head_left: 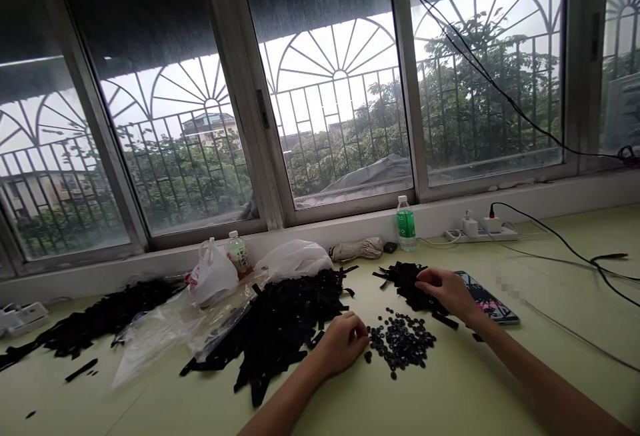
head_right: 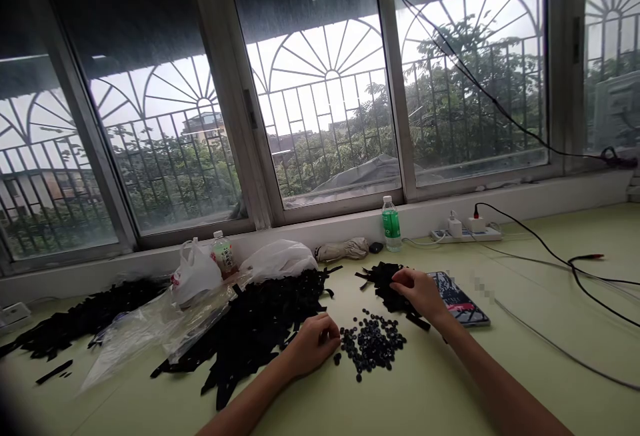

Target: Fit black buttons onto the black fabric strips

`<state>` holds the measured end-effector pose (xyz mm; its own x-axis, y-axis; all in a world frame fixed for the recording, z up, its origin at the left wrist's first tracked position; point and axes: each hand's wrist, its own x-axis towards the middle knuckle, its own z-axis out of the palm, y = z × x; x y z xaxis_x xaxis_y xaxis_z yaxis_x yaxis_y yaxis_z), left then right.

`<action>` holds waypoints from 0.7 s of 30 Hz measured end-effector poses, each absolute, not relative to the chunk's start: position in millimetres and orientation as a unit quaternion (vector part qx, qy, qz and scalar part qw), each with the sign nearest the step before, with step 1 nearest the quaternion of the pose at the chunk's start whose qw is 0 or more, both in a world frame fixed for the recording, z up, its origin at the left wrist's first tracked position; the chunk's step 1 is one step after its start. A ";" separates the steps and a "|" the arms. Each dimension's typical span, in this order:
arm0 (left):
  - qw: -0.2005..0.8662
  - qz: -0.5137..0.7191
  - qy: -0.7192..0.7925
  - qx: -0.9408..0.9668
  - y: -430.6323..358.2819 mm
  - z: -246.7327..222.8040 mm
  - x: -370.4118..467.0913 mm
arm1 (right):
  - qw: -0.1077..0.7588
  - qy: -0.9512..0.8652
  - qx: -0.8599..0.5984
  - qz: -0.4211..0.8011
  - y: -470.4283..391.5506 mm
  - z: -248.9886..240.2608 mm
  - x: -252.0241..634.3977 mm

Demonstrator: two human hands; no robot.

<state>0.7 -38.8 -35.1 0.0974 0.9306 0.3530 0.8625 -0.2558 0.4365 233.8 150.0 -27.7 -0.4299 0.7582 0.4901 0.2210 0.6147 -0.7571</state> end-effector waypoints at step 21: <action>0.038 0.355 0.578 0.734 -35.9 -37.2 -1.8 | 0.486 -0.657 -0.341 0.465 146.8 -21.0 234.0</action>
